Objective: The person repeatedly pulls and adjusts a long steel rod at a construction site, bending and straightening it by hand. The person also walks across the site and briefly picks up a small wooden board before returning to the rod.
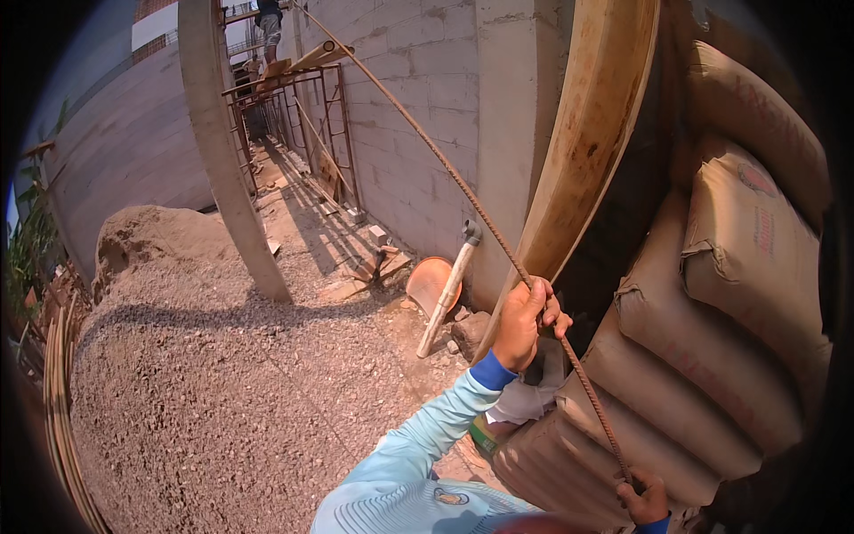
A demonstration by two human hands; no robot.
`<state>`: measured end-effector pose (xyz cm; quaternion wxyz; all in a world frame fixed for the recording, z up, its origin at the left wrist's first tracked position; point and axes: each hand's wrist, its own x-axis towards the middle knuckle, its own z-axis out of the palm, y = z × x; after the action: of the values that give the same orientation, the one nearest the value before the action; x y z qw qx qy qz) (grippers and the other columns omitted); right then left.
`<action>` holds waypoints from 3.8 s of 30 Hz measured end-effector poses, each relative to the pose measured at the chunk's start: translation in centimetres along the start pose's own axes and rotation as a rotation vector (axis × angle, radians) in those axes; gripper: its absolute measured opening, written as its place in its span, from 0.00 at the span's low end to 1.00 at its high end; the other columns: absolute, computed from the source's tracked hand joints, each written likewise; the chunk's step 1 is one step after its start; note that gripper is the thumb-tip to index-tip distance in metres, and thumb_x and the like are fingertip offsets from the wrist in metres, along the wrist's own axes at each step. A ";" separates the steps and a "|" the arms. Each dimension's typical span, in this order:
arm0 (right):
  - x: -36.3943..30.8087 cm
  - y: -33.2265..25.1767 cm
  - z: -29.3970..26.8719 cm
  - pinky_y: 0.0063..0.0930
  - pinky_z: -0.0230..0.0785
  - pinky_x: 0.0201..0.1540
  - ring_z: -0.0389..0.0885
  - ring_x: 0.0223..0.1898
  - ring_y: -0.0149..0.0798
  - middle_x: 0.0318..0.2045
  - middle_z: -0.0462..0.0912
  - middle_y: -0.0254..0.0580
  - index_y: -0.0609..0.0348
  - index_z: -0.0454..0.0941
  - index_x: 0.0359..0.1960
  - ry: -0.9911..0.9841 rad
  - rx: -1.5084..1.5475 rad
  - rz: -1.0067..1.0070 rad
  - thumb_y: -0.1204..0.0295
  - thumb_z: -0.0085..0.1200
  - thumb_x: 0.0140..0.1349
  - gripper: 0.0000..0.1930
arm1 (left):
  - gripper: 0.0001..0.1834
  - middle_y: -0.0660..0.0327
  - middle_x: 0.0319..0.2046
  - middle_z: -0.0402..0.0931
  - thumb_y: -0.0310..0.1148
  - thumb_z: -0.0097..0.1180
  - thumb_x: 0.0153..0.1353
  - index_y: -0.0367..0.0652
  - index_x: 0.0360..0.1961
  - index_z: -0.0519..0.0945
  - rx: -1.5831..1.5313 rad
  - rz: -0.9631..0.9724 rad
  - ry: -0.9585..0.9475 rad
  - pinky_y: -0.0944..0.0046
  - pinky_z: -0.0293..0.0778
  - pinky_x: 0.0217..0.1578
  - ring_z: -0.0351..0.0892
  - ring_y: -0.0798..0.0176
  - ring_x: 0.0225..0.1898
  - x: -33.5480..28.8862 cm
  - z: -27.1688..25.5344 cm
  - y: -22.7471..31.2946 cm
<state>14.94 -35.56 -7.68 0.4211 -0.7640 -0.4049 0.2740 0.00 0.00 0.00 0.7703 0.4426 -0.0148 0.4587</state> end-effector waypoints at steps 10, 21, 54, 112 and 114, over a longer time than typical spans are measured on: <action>1.7 -0.1 3.3 0.24 0.58 0.24 0.69 0.20 0.27 0.14 0.71 0.33 0.68 0.77 0.25 0.350 -0.078 -0.210 0.62 0.56 0.61 0.18 | 0.15 0.64 0.18 0.61 0.44 0.38 0.73 0.43 0.39 0.66 -0.023 0.055 -0.017 0.57 0.74 0.38 0.70 0.63 0.19 2.1 -1.1 0.9; 1.8 -2.1 4.2 0.29 0.64 0.29 0.71 0.23 0.33 0.17 0.72 0.44 0.70 0.77 0.27 0.364 -0.026 -0.195 0.66 0.56 0.60 0.15 | 0.16 0.64 0.18 0.63 0.45 0.38 0.73 0.42 0.39 0.66 -0.021 0.034 0.005 0.58 0.75 0.39 0.72 0.61 0.20 3.0 -1.7 1.7; 9.8 -13.4 4.5 0.19 0.46 0.20 0.59 0.18 0.19 0.15 0.65 0.25 0.64 0.76 0.24 0.263 0.099 -0.425 0.64 0.50 0.67 0.17 | 0.34 0.45 0.49 0.74 0.56 0.29 0.71 0.37 0.63 0.56 0.067 -0.082 -0.131 0.58 0.73 0.52 0.76 0.54 0.52 -1.7 -2.0 -0.1; 28.5 -24.1 20.9 0.21 0.67 0.33 0.73 0.29 0.27 0.29 0.77 0.37 0.65 0.74 0.50 -0.358 0.314 -0.513 0.62 0.52 0.67 0.18 | 0.20 0.63 0.21 0.64 0.49 0.36 0.73 0.40 0.38 0.65 0.083 -0.334 0.211 0.58 0.74 0.34 0.71 0.63 0.24 -9.9 -4.8 -5.0; 26.8 -20.4 17.9 0.22 0.68 0.48 0.76 0.42 0.30 0.40 0.81 0.45 0.65 0.70 0.56 -0.222 0.136 -0.783 0.64 0.52 0.66 0.22 | 0.20 0.64 0.18 0.61 0.49 0.36 0.73 0.42 0.36 0.64 0.058 -0.213 0.237 0.60 0.74 0.32 0.68 0.64 0.19 -8.8 -5.2 -2.8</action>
<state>7.43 1.19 -1.01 0.4969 -0.4885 -0.6889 0.1998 -5.11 -2.98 -8.82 0.7980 0.4063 0.1365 0.4235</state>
